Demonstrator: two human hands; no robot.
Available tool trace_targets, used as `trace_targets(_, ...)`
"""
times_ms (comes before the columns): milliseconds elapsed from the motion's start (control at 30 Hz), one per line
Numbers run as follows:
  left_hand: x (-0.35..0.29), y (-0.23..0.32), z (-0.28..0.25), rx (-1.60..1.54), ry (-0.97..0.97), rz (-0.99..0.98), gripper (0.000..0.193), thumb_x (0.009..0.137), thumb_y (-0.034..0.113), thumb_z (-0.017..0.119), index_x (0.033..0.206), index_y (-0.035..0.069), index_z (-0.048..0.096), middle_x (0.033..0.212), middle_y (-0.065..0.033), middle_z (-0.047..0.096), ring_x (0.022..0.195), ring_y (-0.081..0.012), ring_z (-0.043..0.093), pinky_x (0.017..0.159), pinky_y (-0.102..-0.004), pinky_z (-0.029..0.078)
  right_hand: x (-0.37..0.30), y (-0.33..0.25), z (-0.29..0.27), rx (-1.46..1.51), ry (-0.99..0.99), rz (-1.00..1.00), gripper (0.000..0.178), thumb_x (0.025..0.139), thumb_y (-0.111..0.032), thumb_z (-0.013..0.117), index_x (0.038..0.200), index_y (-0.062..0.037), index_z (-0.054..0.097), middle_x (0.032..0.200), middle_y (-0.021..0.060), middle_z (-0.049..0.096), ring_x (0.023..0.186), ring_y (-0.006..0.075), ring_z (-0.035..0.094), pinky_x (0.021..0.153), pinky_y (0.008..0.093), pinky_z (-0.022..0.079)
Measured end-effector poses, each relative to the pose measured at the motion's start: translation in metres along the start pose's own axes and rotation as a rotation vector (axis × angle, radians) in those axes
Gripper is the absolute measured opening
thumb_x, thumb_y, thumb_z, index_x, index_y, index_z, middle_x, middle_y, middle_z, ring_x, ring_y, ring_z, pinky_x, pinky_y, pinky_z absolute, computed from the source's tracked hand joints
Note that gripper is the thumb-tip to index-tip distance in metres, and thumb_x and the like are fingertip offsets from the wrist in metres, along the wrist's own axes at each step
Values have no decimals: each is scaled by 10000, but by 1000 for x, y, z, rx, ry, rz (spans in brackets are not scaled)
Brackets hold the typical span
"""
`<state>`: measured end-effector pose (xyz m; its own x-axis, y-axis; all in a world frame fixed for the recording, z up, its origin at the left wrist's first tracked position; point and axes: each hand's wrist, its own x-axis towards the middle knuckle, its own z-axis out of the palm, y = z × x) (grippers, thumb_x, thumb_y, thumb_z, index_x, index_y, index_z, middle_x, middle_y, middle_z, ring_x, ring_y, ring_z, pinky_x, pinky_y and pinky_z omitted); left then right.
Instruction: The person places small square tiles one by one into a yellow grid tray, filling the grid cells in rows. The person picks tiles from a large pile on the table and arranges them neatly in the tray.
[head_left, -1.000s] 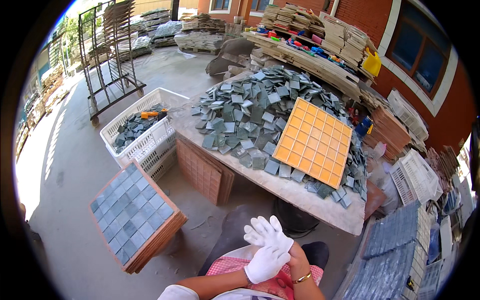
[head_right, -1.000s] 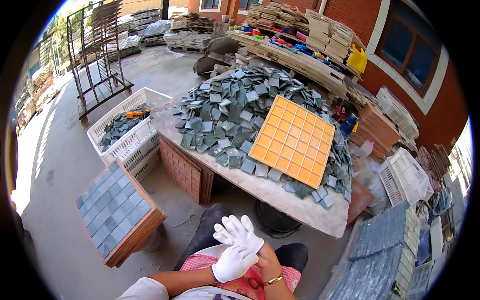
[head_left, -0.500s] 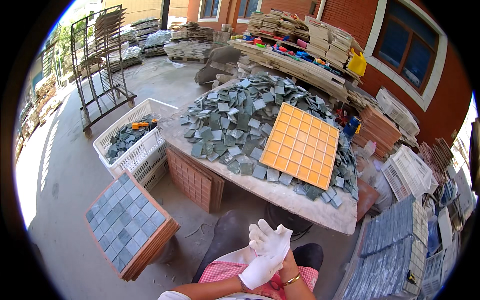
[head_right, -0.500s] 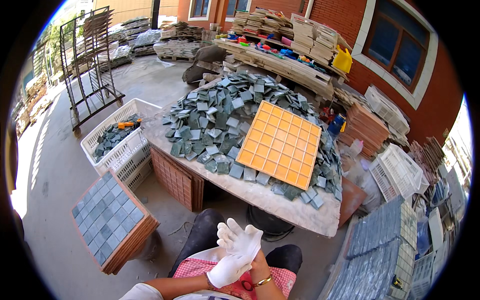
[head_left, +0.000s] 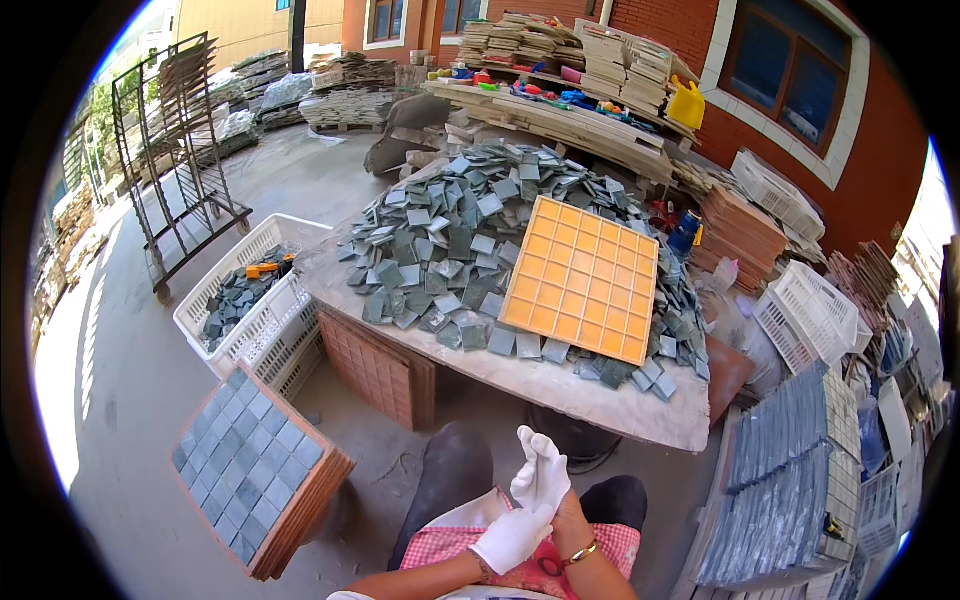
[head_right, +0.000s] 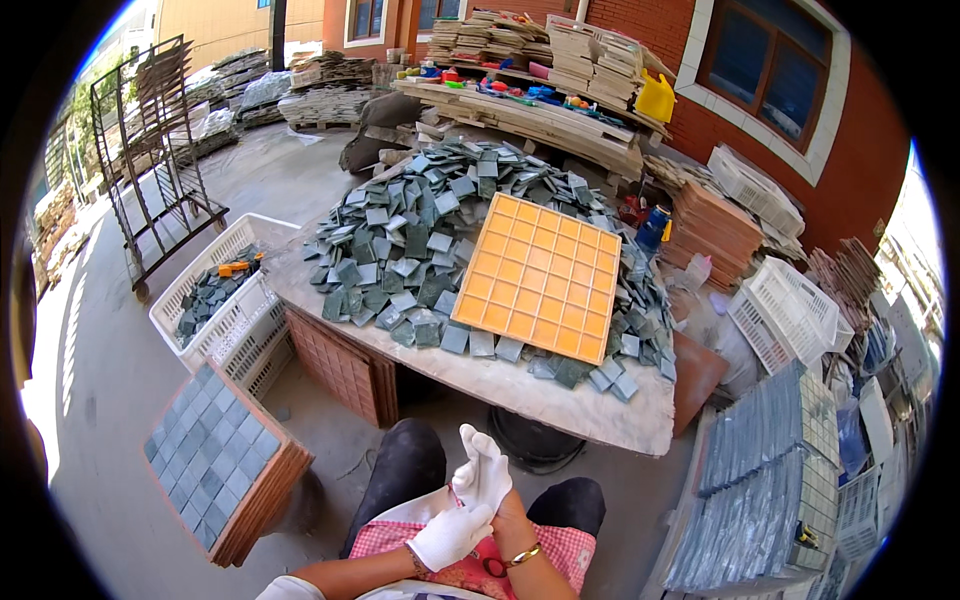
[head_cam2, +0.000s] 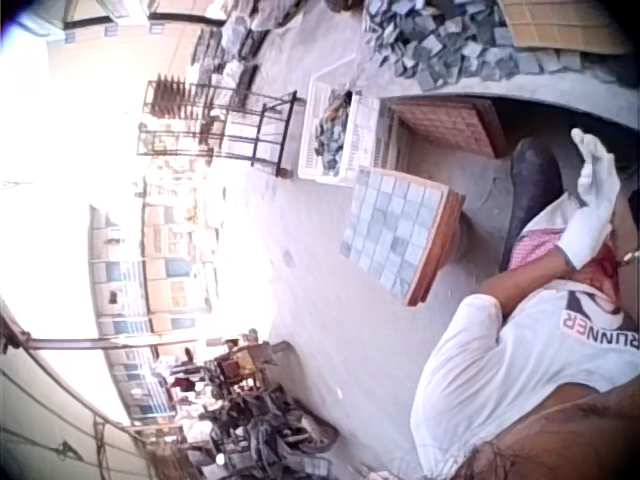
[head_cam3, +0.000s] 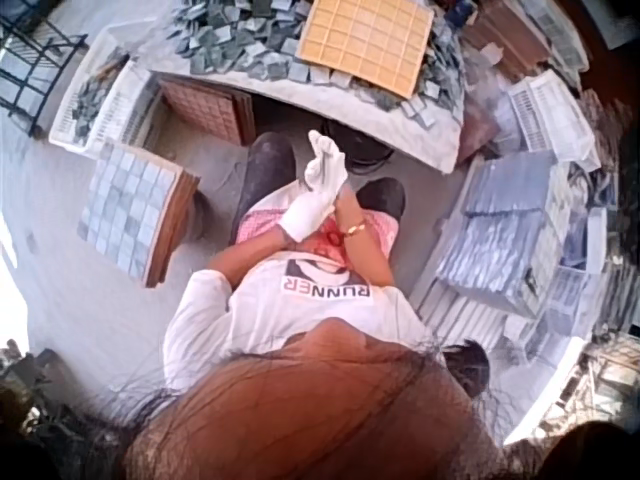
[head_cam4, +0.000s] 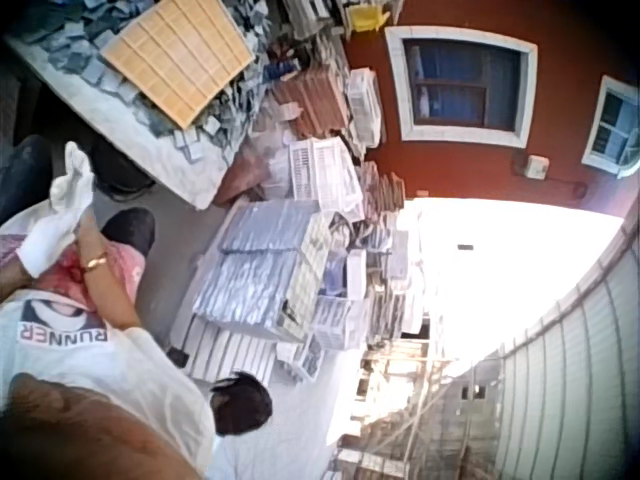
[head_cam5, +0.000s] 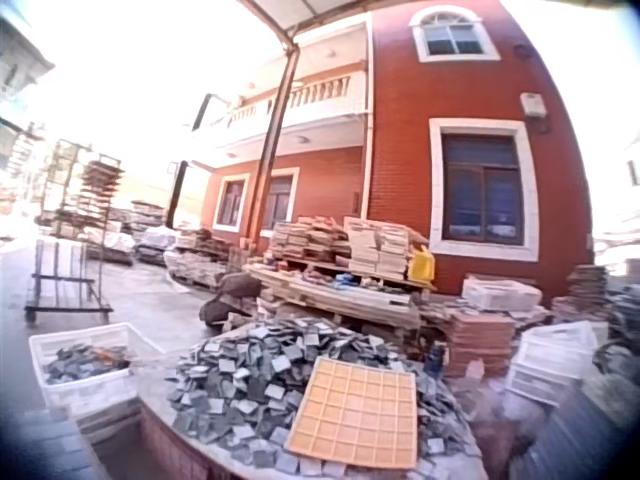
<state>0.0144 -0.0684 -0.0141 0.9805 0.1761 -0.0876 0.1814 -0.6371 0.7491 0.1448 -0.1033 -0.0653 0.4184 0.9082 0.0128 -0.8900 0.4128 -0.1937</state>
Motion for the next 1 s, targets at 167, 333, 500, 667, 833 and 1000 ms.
trace_targets(167, -1, -11, 8, -81, 164, 228, 132, 910, 163, 574, 953, 45, 534, 822, -189, 609, 770, -385, 611, 651, -447, 481, 11, 7, 27, 171, 56, 0, 198, 899, -154, 619, 1066, -58, 578, 1050, 41, 599, 1041, 305, 615, 935, 409, 489)
trace_targets(333, -7, -3, 2, -204, 162, 227, 98, 881, 103, 606, 896, 33, 539, 784, -185, 579, 730, -375, 591, 631, -419, 467, 18, -8, 16, -223, 131, 61, 279, 818, -75, 584, 1071, 43, 586, 1047, 113, 626, 913, 226, 629, 843, 325, 511)
trace_targets(500, -7, -5, 7, -257, 147, 156, 101, 866, 68, 618, 865, 21, 529, 750, -182, 548, 700, -356, 571, 628, -398, 456, 0, -5, 46, -370, 464, 69, 406, 841, -109, 588, 1209, 51, 531, 1264, 157, 554, 975, 292, 627, 885, 355, 513)
trace_targets(667, -5, -4, 13, -250, 135, 235, 96, 856, 49, 621, 864, 22, 529, 747, -183, 544, 701, -364, 566, 630, -404, 453, -3, -1, 35, -118, 163, 81, 603, 885, -193, 612, 1398, -11, 351, 1329, 161, 464, 1063, 373, 584, 974, 423, 479)
trace_targets(833, -6, 0, 14, -188, 135, 262, 95, 853, 38, 622, 857, 22, 528, 743, -174, 548, 683, -354, 561, 620, -404, 454, -4, -5, 30, -341, 302, 194, 563, 929, -387, 586, 1372, -81, 424, 1131, 108, 587, 966, 281, 627, 879, 390, 530)
trace_targets(1000, -8, 0, 17, -186, 114, 237, 102, 854, 49, 628, 864, 19, 530, 752, -168, 561, 681, -333, 572, 622, -402, 461, -3, 4, 4, -356, 43, 127, 508, 955, -310, 555, 1390, -78, 431, 1216, 153, 583, 1088, 294, 584, 969, 368, 469)
